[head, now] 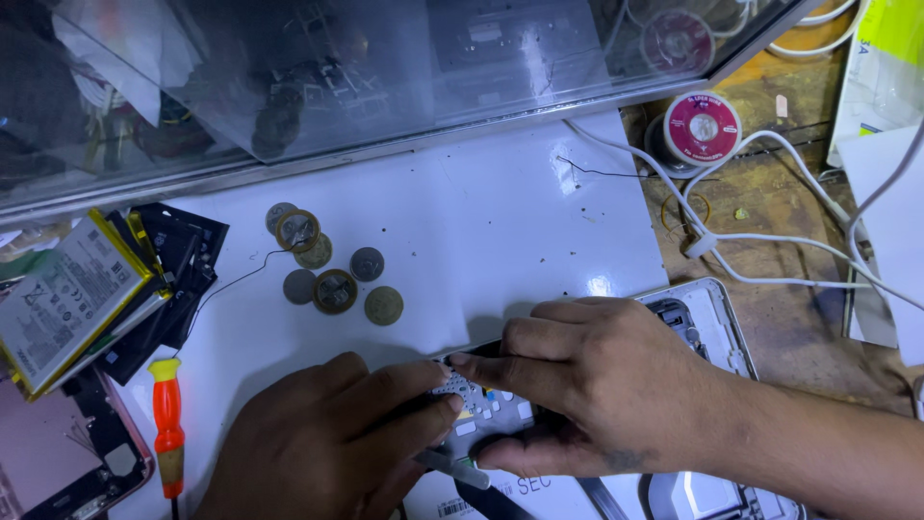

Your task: The person uses tweezers to carefully place and align a small electronic component onto a circuit board within a disassembled smartphone. They then use a small screwdriver to secure the component and adjust other parts of the internal assembly.

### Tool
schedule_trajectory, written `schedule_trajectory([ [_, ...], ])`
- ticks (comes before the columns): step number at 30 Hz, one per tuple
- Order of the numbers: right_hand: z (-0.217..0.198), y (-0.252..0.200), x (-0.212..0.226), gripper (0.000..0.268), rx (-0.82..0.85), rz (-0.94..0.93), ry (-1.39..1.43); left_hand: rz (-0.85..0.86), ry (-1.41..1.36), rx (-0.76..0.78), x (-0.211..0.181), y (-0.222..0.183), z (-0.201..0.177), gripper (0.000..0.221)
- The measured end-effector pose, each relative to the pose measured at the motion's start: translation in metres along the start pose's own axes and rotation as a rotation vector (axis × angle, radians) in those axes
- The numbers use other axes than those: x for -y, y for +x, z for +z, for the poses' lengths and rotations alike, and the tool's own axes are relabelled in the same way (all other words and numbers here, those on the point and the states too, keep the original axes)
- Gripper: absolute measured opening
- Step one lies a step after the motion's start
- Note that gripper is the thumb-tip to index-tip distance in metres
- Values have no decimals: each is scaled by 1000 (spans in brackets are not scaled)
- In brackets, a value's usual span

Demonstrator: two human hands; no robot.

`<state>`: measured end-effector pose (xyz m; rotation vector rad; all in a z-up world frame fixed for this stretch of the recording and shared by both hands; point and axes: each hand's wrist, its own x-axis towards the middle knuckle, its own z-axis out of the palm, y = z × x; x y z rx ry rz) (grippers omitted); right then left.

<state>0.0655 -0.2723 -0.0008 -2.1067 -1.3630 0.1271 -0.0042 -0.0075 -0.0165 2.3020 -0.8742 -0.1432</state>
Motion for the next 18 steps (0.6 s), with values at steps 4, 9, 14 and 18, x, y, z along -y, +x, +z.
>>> schedule_trajectory([
  [4,0,0,-1,55,17,4,4,-31,11,-45,-5,-1,1,44],
  [9,1,0,0,56,25,17,3,-81,-38,-60,-5,1,2,36],
  [14,1,-1,-2,54,17,12,14,-98,-14,-149,-7,4,6,29],
  [18,1,-1,-2,53,21,14,10,-106,-39,-147,-7,4,5,28],
])
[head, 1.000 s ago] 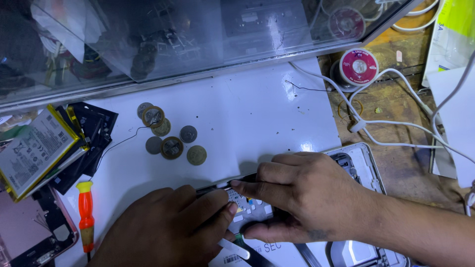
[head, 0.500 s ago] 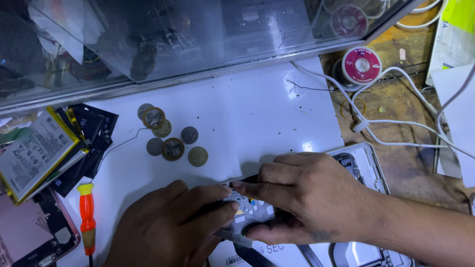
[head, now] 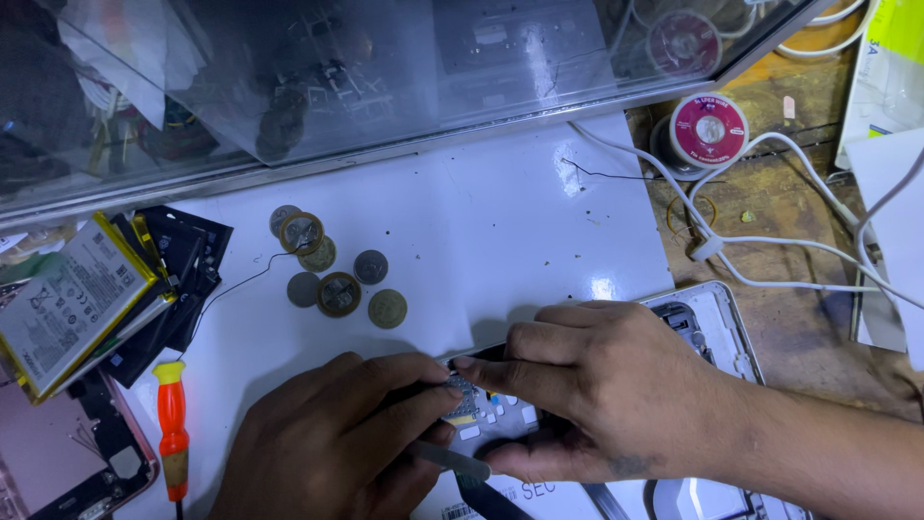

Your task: The person uses tweezers to carefully place and align a small electronic component onto a circuit board within a disassembled smartphone. They then use a small screwdriver to secure the component and adjust other parts of the internal assembly.

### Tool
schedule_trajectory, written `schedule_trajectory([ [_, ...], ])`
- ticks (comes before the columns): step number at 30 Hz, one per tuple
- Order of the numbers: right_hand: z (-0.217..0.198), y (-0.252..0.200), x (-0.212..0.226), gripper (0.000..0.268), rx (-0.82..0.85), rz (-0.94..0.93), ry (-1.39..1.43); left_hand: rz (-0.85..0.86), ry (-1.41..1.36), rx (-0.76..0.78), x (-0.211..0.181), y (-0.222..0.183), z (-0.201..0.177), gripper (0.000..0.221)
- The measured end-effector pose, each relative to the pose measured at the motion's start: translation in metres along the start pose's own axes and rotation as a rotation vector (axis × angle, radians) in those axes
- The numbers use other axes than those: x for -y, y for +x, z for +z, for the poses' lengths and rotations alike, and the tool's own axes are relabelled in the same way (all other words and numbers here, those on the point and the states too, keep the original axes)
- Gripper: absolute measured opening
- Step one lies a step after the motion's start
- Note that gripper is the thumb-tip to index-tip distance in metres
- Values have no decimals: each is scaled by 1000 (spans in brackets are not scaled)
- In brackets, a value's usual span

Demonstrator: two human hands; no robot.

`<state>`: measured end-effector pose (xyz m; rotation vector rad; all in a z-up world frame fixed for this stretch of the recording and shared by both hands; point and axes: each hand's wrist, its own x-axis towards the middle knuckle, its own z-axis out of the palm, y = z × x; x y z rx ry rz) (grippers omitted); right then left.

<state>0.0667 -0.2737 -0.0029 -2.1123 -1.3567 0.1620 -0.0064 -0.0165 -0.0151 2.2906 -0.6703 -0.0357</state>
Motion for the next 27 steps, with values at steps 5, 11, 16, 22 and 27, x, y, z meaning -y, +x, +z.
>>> schedule_trajectory([
  [5,0,1,0,53,-9,-11,0,1,20,-46,-1,3,0,26],
  [11,0,0,0,55,11,18,6,-7,10,-64,-3,4,0,25],
  [16,0,0,1,57,8,26,4,-38,-4,-63,-4,4,2,21],
  [22,0,0,1,58,10,28,2,-23,10,-23,-1,4,1,20],
  [27,0,0,1,58,14,17,-1,-20,10,-3,0,2,1,22],
])
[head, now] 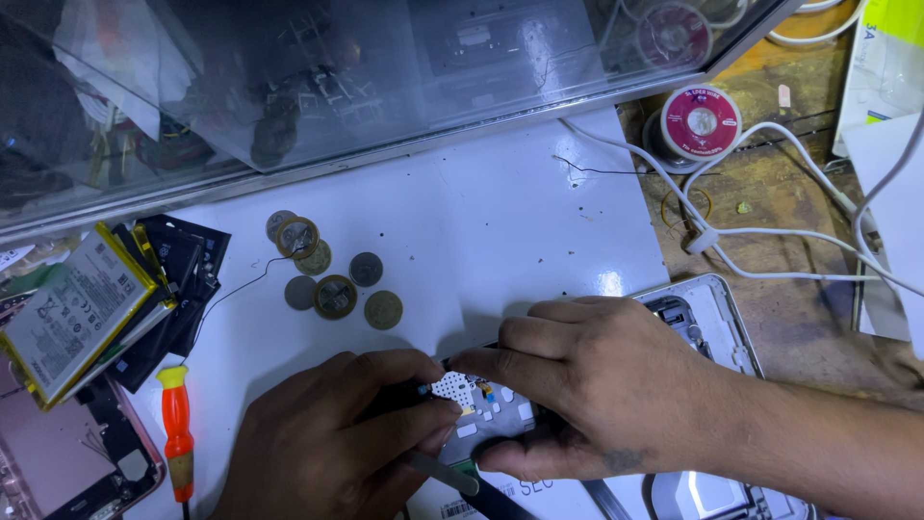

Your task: The person uses tweezers to carefully place and align a small electronic component onto a circuit board within a disassembled smartphone. They then use a small screwdriver to secure the component and adjust other parts of the internal assembly.

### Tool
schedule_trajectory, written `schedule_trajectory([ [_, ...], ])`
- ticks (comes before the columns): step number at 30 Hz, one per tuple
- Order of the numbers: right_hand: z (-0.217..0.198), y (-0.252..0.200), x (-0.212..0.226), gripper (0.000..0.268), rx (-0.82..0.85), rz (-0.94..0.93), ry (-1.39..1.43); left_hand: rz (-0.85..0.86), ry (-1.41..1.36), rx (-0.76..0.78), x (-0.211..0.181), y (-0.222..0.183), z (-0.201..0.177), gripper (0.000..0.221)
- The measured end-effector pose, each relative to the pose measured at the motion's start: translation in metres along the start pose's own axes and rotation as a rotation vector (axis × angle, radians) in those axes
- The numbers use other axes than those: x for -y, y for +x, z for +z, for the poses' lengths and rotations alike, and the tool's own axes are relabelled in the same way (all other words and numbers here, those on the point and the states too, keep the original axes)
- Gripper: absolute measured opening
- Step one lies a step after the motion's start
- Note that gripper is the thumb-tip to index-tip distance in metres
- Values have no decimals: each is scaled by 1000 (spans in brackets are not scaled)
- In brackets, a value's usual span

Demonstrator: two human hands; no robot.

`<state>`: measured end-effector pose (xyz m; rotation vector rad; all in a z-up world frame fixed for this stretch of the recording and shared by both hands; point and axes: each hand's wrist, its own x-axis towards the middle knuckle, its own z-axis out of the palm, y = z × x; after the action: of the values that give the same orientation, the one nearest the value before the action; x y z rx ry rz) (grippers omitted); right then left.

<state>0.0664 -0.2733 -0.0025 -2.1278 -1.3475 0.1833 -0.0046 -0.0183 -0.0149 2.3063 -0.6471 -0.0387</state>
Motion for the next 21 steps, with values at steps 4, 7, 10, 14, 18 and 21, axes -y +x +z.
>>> schedule_trajectory([
  [4,-1,0,0,59,1,4,11,32,19,-3,1,0,0,23],
  [7,-1,0,0,59,6,7,15,33,23,1,2,0,0,22],
  [10,-1,0,0,59,11,11,10,16,26,12,2,-1,0,20],
  [14,-1,0,0,59,12,11,13,29,28,-22,-1,-1,1,19],
  [18,-1,0,0,59,12,15,14,49,61,-56,-3,0,1,20],
  [21,-1,0,0,59,10,6,13,35,22,-30,-2,0,1,19],
])
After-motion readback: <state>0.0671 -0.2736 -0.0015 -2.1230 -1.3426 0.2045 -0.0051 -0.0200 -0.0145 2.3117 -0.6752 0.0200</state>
